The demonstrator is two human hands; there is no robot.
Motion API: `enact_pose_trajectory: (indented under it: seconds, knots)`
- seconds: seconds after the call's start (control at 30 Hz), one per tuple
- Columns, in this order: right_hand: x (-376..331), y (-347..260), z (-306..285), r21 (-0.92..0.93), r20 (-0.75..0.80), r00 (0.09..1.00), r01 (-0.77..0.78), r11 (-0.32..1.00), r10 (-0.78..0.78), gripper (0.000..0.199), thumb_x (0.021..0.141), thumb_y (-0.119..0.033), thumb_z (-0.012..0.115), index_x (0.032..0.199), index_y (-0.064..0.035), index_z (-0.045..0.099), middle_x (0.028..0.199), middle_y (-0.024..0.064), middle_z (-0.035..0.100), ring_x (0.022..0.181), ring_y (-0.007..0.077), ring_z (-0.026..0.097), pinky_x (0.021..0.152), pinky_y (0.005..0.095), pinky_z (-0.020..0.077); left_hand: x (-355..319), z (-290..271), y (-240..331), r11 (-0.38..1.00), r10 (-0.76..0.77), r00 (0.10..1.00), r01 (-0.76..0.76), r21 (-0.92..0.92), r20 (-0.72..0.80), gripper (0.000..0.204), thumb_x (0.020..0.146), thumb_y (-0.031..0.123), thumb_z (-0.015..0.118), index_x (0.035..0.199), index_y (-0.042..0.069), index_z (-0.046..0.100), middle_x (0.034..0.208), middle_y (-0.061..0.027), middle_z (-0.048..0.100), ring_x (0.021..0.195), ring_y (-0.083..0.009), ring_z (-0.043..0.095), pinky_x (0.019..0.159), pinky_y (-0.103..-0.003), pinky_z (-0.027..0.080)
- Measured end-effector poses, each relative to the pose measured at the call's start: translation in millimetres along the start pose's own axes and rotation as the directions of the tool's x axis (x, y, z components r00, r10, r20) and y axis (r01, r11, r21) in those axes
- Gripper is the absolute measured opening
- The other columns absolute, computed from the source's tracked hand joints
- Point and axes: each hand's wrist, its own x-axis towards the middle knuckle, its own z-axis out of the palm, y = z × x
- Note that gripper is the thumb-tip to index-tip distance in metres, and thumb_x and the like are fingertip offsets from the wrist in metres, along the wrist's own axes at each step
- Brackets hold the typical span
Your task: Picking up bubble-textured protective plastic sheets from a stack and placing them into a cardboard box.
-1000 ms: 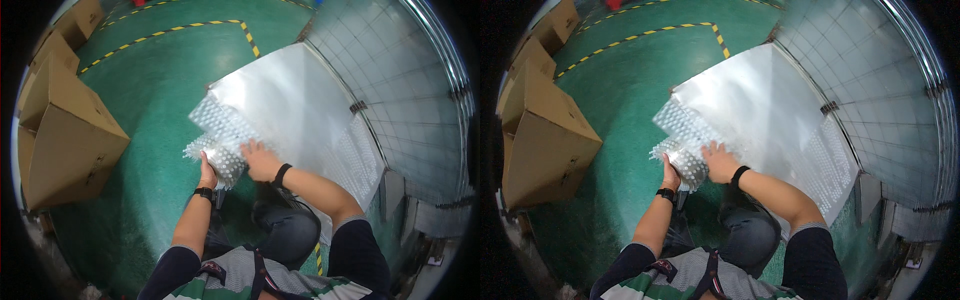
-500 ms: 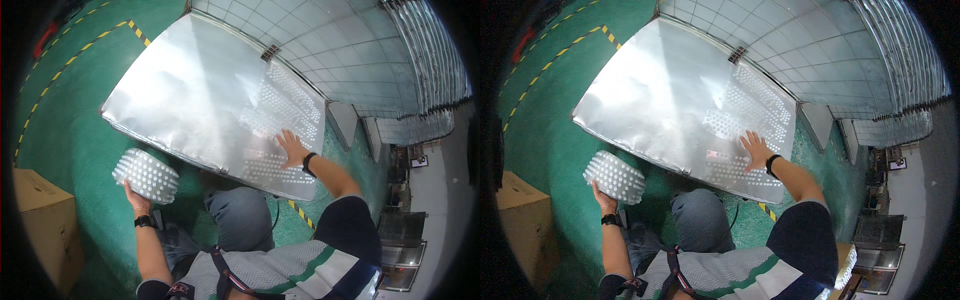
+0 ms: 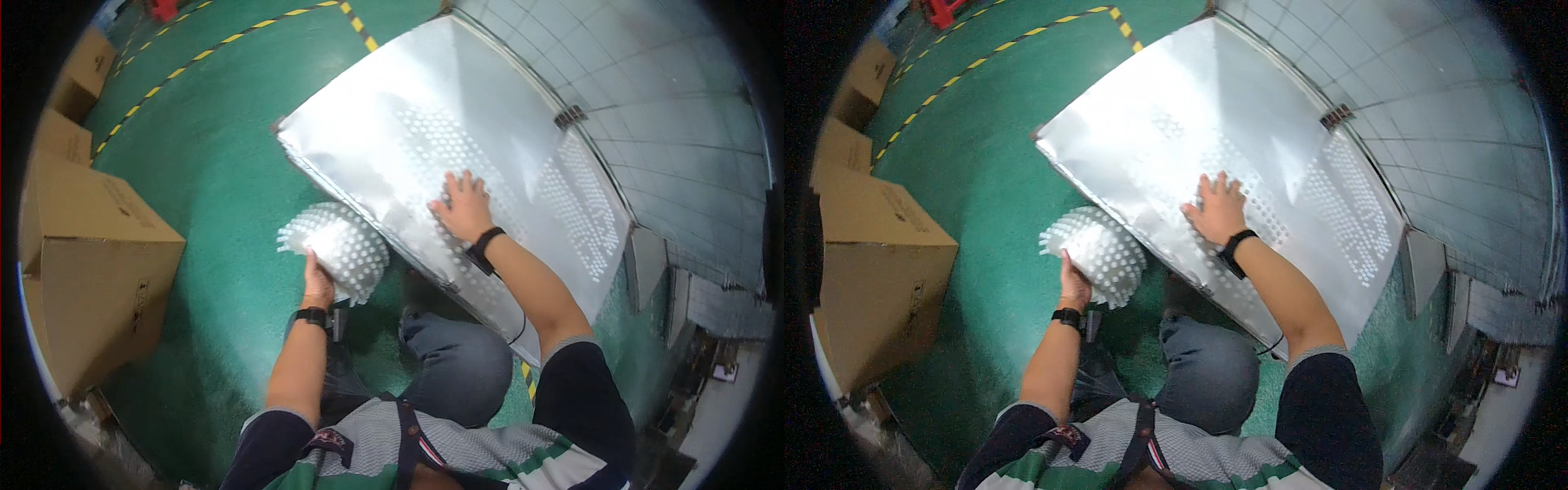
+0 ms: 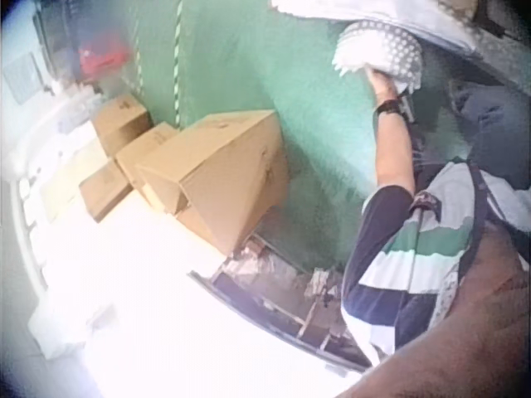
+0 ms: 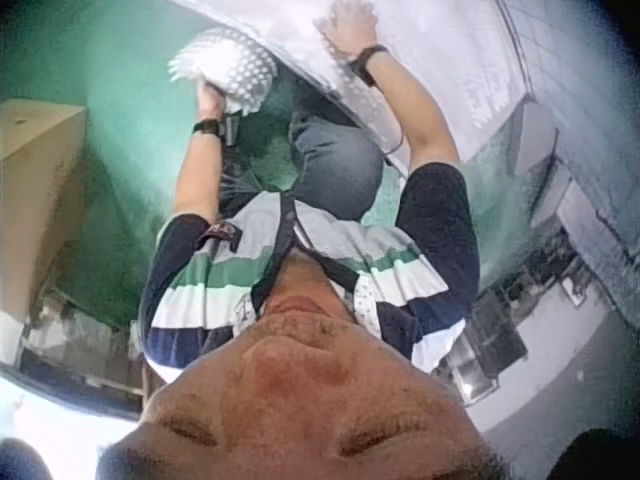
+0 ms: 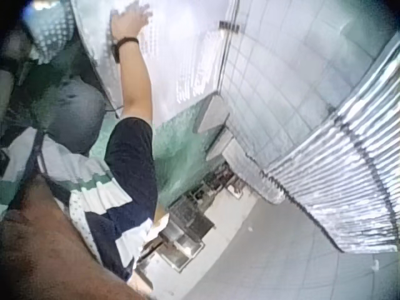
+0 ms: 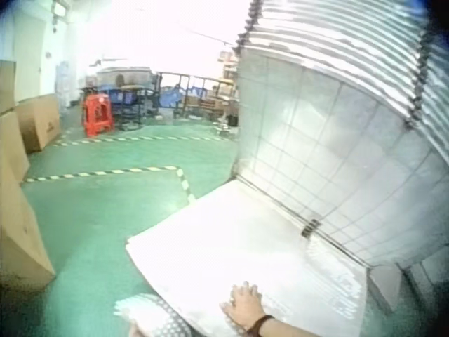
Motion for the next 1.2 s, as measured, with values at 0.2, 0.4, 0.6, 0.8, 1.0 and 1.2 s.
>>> enact_pose_trajectory:
  seconds: [0.2, 0.4, 0.6, 0.8, 1.0, 1.2]
  knots:
    - [-3, -136, -22, 0.029, 0.22, 0.956, 0.194, 0.981, -0.195, 0.076, 0.084, -0.053, 0.048, 0.136, -0.0008, 0.028, 0.135, 0.0319, 0.025, 0.119, 0.0515, 0.032, 0.092, 0.0559, 0.037, -3, -5, 2, 0.994, 0.074, 0.991, -0.083, 0.072, 0.113, 0.08, 0.084, 0.06, 0.044, 0.138, 0.004, 0.025, 0.14, -0.0123, 0.033, 0.129, -0.0278, 0.031, 0.107, -0.041, 0.022]
    - [-25, -81, -24, -0.102, 0.004, 0.874, 0.484, 0.869, -0.486, 0.079, 0.078, -0.048, 0.059, 0.135, -0.0007, 0.029, 0.136, 0.032, 0.024, 0.119, 0.0509, 0.034, 0.089, 0.0573, 0.0389, -16, 4, 25, 0.998, -0.007, 1.0, 0.008, -0.069, 0.005, 0.081, 0.083, 0.066, 0.037, 0.137, 0.007, 0.028, 0.137, -0.013, 0.038, 0.125, -0.0307, 0.037, 0.103, -0.045, 0.029]
    - [-48, -92, 13, -0.077, 0.129, 0.849, 0.524, 0.848, -0.513, 0.073, 0.074, -0.022, 0.061, 0.135, -0.0006, 0.028, 0.136, 0.0319, 0.024, 0.123, 0.0524, 0.027, 0.09, 0.0611, 0.0351, -13, -5, 28, 0.991, -0.021, 1.0, 0.019, -0.134, -0.014, 0.084, 0.08, 0.072, 0.031, 0.137, 0.01, 0.03, 0.138, -0.0132, 0.037, 0.125, -0.032, 0.037, 0.102, -0.048, 0.03]
    - [-77, -115, -17, 0.144, 0.091, 0.672, 0.721, 0.678, -0.735, 0.056, 0.074, -0.03, 0.062, 0.119, -0.0011, 0.046, 0.121, 0.0218, 0.044, 0.11, 0.0374, 0.043, 0.087, 0.0496, 0.0391, -7, 3, 25, 0.998, 0.063, 0.998, -0.063, 0.024, -0.015, 0.088, 0.078, 0.071, 0.041, 0.137, 0.007, 0.027, 0.138, -0.0137, 0.035, 0.123, -0.0322, 0.038, 0.103, -0.046, 0.029]
    - [32, 45, -7, 0.068, -0.414, 0.814, 0.475, 0.878, -0.408, 0.056, 0.078, -0.03, 0.057, 0.123, 0.0004, 0.044, 0.131, 0.0245, 0.039, 0.122, 0.0384, 0.036, 0.101, 0.0453, 0.0297, -21, -17, 51, 0.996, -0.003, 0.998, 0.01, -0.088, 0.07, 0.084, 0.081, 0.07, 0.035, 0.14, 0.012, 0.022, 0.142, -0.0123, 0.029, 0.128, -0.0331, 0.032, 0.103, -0.05, 0.03]
    - [9, 287, -15, -0.073, -0.14, 0.821, -0.566, 0.821, 0.554, 0.084, 0.067, -0.03, 0.062, 0.138, -0.0044, 0.024, 0.143, 0.0174, 0.024, 0.131, 0.0382, 0.021, 0.107, 0.0483, 0.0207, -4, -21, 37, 0.997, -0.048, 0.996, 0.044, 0.061, 0.077, 0.079, 0.084, 0.067, 0.034, 0.139, 0.012, 0.024, 0.14, -0.0109, 0.032, 0.125, -0.0307, 0.035, 0.103, -0.045, 0.03]
